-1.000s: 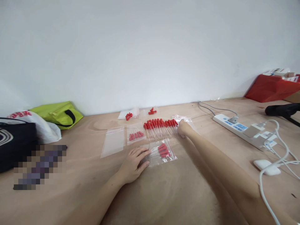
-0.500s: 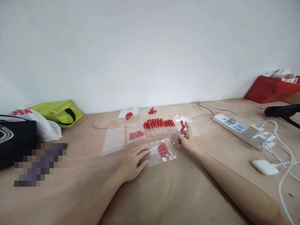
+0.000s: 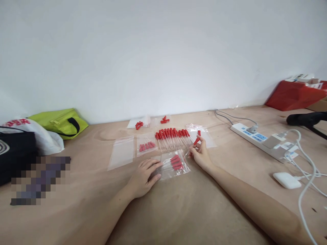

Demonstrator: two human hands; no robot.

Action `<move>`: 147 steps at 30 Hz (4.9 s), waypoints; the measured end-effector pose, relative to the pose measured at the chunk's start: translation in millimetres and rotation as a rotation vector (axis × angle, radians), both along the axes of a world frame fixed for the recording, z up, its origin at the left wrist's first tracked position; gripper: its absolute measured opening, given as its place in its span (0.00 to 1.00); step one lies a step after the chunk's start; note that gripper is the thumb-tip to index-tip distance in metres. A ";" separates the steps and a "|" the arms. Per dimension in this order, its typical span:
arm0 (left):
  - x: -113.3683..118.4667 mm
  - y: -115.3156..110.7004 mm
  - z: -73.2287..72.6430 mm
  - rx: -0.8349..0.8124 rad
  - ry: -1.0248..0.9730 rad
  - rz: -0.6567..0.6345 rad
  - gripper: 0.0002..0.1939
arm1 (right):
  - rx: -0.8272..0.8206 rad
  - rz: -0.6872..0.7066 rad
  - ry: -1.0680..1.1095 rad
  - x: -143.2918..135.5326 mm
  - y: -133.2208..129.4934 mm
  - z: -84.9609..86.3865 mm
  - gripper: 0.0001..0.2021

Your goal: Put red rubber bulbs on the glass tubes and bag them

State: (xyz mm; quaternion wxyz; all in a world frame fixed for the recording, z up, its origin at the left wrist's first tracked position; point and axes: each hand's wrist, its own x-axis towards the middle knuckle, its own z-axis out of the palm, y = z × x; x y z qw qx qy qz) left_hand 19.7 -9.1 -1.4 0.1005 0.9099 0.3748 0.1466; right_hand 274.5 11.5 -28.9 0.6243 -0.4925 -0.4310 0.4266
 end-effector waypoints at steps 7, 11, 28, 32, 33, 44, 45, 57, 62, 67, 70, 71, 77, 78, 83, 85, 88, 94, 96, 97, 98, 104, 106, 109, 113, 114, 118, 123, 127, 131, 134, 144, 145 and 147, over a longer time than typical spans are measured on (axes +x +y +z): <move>-0.5 -0.2 -1.1 0.015 -0.009 0.000 0.18 | -0.018 0.042 0.012 -1.3 -2.8 4.7 0.29; -0.5 -0.6 -1.1 0.012 -0.006 0.000 0.18 | -0.028 0.008 0.027 -1.9 -4.4 5.1 0.26; 0.8 -2.4 2.0 0.013 0.016 -0.026 0.17 | -0.136 0.036 0.114 -6.8 -10.3 5.0 0.25; 0.9 -2.9 2.7 0.011 0.017 -0.022 0.17 | -0.124 0.123 0.039 -8.9 -10.9 -1.7 0.20; 0.9 -2.9 2.7 0.011 0.016 -0.021 0.17 | -0.122 0.147 0.005 -8.7 -11.0 -2.6 0.19; 0.2 -2.6 1.4 0.000 0.010 0.014 0.21 | -0.110 0.255 -0.150 -8.0 -9.6 -7.9 0.15; 0.3 -2.5 1.0 -0.001 0.013 0.017 0.22 | -0.102 0.281 -0.167 -8.8 -9.6 -7.8 0.15; 0.5 -1.3 -0.4 0.014 0.001 0.022 0.22 | -0.094 0.439 -0.118 -16.2 -16.6 10.5 0.19; 0.5 -1.8 -1.0 0.012 -0.002 0.022 0.21 | -0.179 0.307 -0.161 -11.0 -10.1 -1.8 0.22; 0.7 -3.0 4.3 0.003 -0.033 0.008 0.21 | -0.196 0.248 -0.332 -4.8 -4.4 -7.9 0.17; 1.2 -4.2 7.6 -0.020 -0.069 0.007 0.21 | -0.152 0.336 -0.333 -4.5 -4.5 -7.8 0.15; 1.4 -4.3 7.9 -0.030 -0.095 0.015 0.20 | -0.149 0.365 -0.320 -4.8 -5.1 -6.6 0.15; 1.3 3.1 3.6 -0.069 -0.305 0.139 0.17 | -0.108 0.451 -0.244 -9.4 -10.0 2.7 0.15; 1.5 5.8 3.8 -0.088 -0.314 0.143 0.19 | -0.100 0.462 -0.223 -11.0 -10.9 3.0 0.15; 9.1 18.6 16.1 -0.347 -0.250 0.088 0.32 | -0.109 0.553 -0.131 -23.7 -16.3 3.6 0.16; 15.7 22.1 21.8 -0.468 -0.212 0.097 0.38 | -0.101 0.582 -0.132 -29.4 -19.0 5.4 0.16; 26.7 24.6 24.5 -0.631 -0.242 0.087 0.41 | -0.055 0.550 -0.182 -35.6 -22.1 6.7 0.16; 30.8 20.4 16.3 -0.842 -0.539 0.084 0.30 | 0.004 0.335 -0.213 -30.6 -17.8 -0.7 0.20; 22.5 22.0 15.0 -0.824 -0.683 0.157 0.28 | 0.012 0.290 -0.223 -26.1 -14.5 -2.3 0.17; 16.9 25.1 15.5 -0.801 -0.755 0.214 0.27 | 0.013 0.282 -0.229 -24.2 -13.2 -2.8 0.17; 10.8 29.9 16.9 -0.795 -0.825 0.273 0.27 | 0.014 0.278 -0.234 -22.7 -12.2 -3.1 0.16; -18.0 86.0 45.2 -0.677 -1.229 0.526 0.21 | 0.007 0.304 -0.300 -21.5 -11.8 -6.4 0.15; -20.5 104.8 54.2 -0.557 -1.254 0.493 0.21 | 0.011 0.311 -0.312 -21.4 -12.1 -7.3 0.14; -21.0 123.9 55.1 -0.319 -1.067 0.361 0.19 | 0.015 0.314 -0.319 -20.7 -12.4 -7.4 0.13; -22.7 131.0 35.1 -0.287 -0.899 0.293 0.17 | 0.011 0.321 -0.346 -19.7 -13.1 -6.5 0.12; -23.7 130.3 29.3 -0.305 -0.853 0.275 0.16 | 0.012 0.323 -0.353 -19.6 -13.3 -6.2 0.12; -30.8 125.5 17.7 -0.389 -0.667 0.189 0.12 | 0.015 0.337 -0.381 -19.4 -14.4 -4.7 0.12; -53.5 116.7 28.0 -0.222 -0.287 0.148 0.16 | 0.023 0.338 -0.428 -19.3 -14.8 -4.0 0.11; -76.3 93.8 24.5 0.024 -0.057 0.374 0.25 | 0.037 0.329 -0.457 -19.1 -14.5 -4.6 0.11; -87.2 68.9 4.6 -0.001 0.237 0.863 0.34 | 0.036 0.344 -0.484 -19.0 -15.1 -4.9 0.11; -87.4 61.8 -4.7 -0.050 0.337 0.878 0.30 | 0.034 0.348 -0.496 -19.2 -16.2 -4.0 0.10; -90.1 58.5 -1.0 0.069 0.227 0.895 0.20 | 0.036 0.329 -0.496 -19.7 -15.9 -4.7 0.10; -93.4 58.3 -1.5 0.078 0.212 0.908 0.19 | 0.041 0.323 -0.495 -20.3 -16.3 -5.1 0.10; -102.1 58.1 0.5 0.100 0.135 0.878 0.20 | 0.057 0.300 -0.496 -20.6 -16.6 -5.4 0.10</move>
